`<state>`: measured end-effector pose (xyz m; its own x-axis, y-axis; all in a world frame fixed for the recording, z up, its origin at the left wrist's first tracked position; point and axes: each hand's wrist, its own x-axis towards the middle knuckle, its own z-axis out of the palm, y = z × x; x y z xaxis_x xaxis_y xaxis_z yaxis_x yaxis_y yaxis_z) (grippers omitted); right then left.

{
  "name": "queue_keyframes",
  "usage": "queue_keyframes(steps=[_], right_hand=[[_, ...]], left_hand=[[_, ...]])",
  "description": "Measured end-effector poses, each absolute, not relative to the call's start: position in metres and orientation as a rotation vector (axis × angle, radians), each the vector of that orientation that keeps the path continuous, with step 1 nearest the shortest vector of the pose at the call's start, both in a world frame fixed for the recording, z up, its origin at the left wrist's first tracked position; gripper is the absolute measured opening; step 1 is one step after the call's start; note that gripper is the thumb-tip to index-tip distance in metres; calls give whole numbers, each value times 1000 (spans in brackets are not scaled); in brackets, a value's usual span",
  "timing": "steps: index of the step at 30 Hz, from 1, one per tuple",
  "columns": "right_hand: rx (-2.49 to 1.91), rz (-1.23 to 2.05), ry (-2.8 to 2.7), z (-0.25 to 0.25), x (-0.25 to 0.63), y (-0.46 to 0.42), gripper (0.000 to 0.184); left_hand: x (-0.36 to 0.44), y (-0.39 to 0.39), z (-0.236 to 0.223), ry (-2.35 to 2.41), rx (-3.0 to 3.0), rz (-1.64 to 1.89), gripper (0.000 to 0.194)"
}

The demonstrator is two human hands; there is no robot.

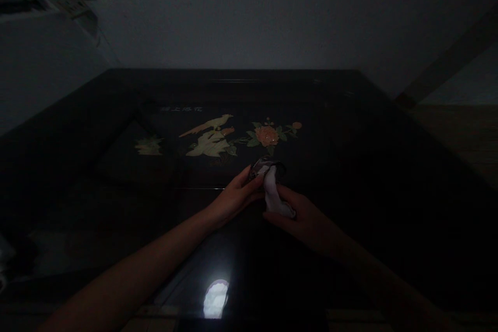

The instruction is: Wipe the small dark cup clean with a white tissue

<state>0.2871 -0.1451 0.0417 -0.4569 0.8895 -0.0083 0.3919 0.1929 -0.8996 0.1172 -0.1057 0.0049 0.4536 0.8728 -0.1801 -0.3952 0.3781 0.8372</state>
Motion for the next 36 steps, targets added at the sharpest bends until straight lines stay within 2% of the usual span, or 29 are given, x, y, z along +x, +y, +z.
queue_keyframes(steps=[6, 10, 14, 18, 21, 31, 36], right_hand=[[-1223, 1188, -1931, 38, 286, -145, 38], [-1214, 1071, -2053, 37, 289, -140, 29], [-1215, 764, -2266, 34, 293, -136, 29], [-1228, 318, -2425, 28, 293, -135, 38], [-1204, 146, -2481, 24, 293, -134, 43], [-1200, 282, -2456, 25, 294, -134, 43], [-1177, 539, -2372, 29, 292, -137, 37]], left_hand=[[118, -106, 7, 694, 788, 893, 34], [118, -106, 7, 682, 798, 897, 34], [118, -106, 6, 664, 793, 901, 33], [119, -106, 8, 648, 775, 900, 31], [119, -106, 8, 633, 750, 901, 32], [120, -105, 8, 644, 745, 903, 31], [119, -105, 9, 658, 765, 900, 31]])
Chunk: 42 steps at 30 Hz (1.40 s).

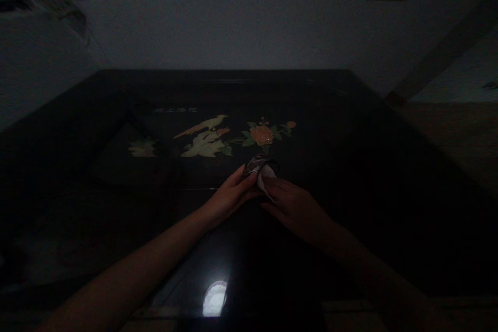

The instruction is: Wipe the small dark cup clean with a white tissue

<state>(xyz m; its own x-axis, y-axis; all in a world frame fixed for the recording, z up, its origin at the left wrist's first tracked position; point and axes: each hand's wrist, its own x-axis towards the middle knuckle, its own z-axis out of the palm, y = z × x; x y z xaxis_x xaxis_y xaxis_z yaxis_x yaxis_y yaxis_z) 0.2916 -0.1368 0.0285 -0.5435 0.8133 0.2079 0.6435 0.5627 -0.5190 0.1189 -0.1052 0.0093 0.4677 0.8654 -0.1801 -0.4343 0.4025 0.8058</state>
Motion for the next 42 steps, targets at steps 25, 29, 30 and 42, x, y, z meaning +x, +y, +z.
queue_keyframes(steps=[25, 29, 30, 42], right_hand=[[-1207, 186, -2542, 27, 296, -132, 44], [-1239, 47, -2587, 24, 296, -133, 47], [-1233, 35, -2590, 24, 295, -133, 47], [-1142, 529, -2368, 24, 294, -137, 45]], left_hand=[[119, -105, 7, 645, 733, 898, 35], [120, -105, 7, 638, 711, 907, 34], [121, -105, 8, 640, 708, 908, 34], [119, -104, 6, 636, 759, 903, 31]])
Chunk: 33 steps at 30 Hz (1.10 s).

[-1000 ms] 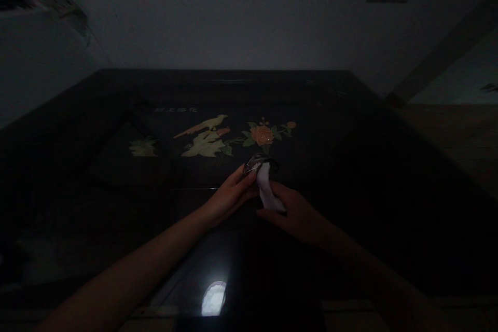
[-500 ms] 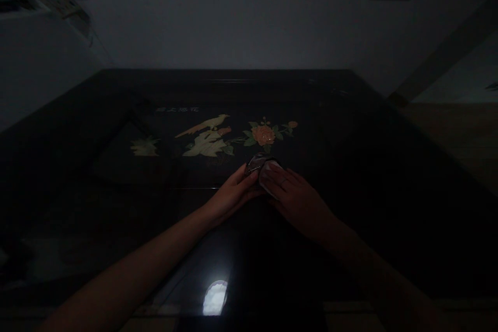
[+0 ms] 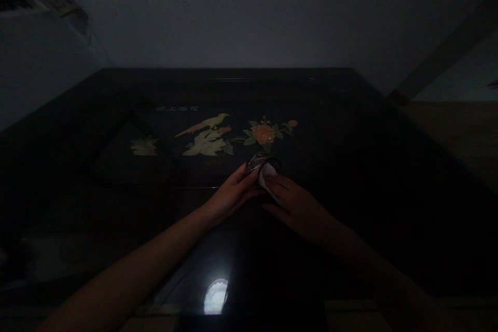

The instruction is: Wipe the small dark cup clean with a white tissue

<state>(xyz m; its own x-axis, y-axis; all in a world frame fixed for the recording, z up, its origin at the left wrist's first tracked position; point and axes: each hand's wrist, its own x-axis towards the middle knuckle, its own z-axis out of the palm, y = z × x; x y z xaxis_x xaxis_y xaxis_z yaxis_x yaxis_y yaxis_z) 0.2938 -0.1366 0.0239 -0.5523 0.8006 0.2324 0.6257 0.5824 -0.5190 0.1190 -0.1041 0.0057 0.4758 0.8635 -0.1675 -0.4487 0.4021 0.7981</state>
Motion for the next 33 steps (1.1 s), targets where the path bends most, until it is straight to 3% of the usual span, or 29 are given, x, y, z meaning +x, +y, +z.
queue_keyframes(steps=[5, 10, 15, 23, 29, 33], right_hand=[[-1142, 1025, -2107, 34, 292, -139, 35], [-1186, 1141, -2027, 36, 291, -139, 35], [-1232, 1025, -2079, 33, 290, -139, 42], [-1214, 652, -2249, 24, 294, -135, 31], [-1119, 325, -2368, 23, 296, -131, 33], [-1130, 285, -2340, 24, 300, -130, 32]], left_hand=[[118, -104, 5, 644, 777, 899, 30], [118, -104, 5, 627, 775, 911, 30], [118, -104, 5, 614, 762, 915, 33], [119, -104, 6, 620, 756, 904, 29], [119, -104, 6, 619, 744, 903, 30], [118, -105, 6, 617, 724, 898, 33]])
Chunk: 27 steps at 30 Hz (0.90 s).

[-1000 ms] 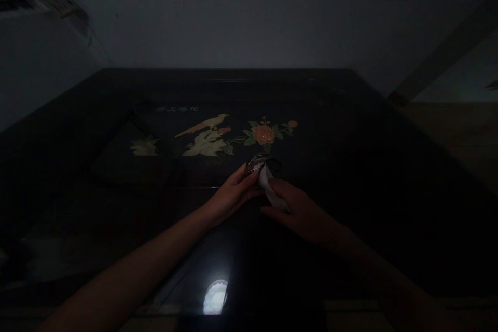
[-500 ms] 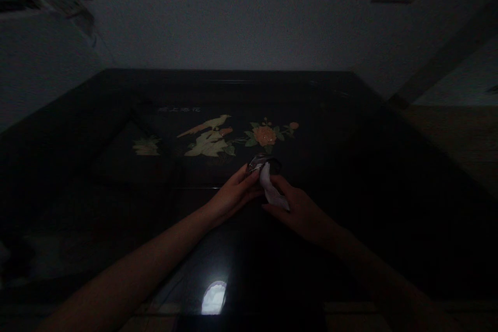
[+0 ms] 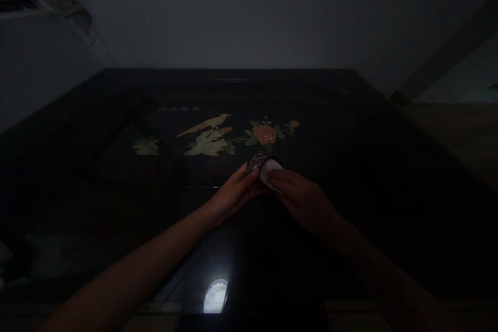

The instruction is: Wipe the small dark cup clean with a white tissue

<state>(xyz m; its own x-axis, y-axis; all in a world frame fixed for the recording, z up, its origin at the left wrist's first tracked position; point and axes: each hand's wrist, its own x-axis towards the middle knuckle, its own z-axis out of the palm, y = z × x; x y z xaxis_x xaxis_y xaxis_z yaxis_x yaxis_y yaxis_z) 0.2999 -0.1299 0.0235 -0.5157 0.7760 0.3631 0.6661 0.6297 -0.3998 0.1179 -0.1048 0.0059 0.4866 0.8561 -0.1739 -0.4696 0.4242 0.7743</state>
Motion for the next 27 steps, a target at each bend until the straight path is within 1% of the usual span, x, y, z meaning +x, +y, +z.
queue_keyframes(steps=[4, 10, 13, 18, 22, 27], right_hand=[[-1106, 340, -2293, 24, 299, -131, 33], [-1144, 498, -2163, 23, 289, -137, 24], [-1126, 540, -2124, 23, 288, -138, 23], [-1044, 521, -2146, 24, 290, -139, 29], [-976, 481, -2173, 27, 291, -139, 30], [-935, 369, -2228, 31, 295, -139, 39]], left_hand=[[118, -105, 8, 633, 736, 897, 32], [119, -105, 10, 621, 759, 898, 36], [119, -105, 9, 621, 762, 894, 38], [118, -105, 8, 607, 742, 907, 41], [118, -105, 9, 611, 730, 910, 40], [119, -106, 9, 597, 724, 903, 41]])
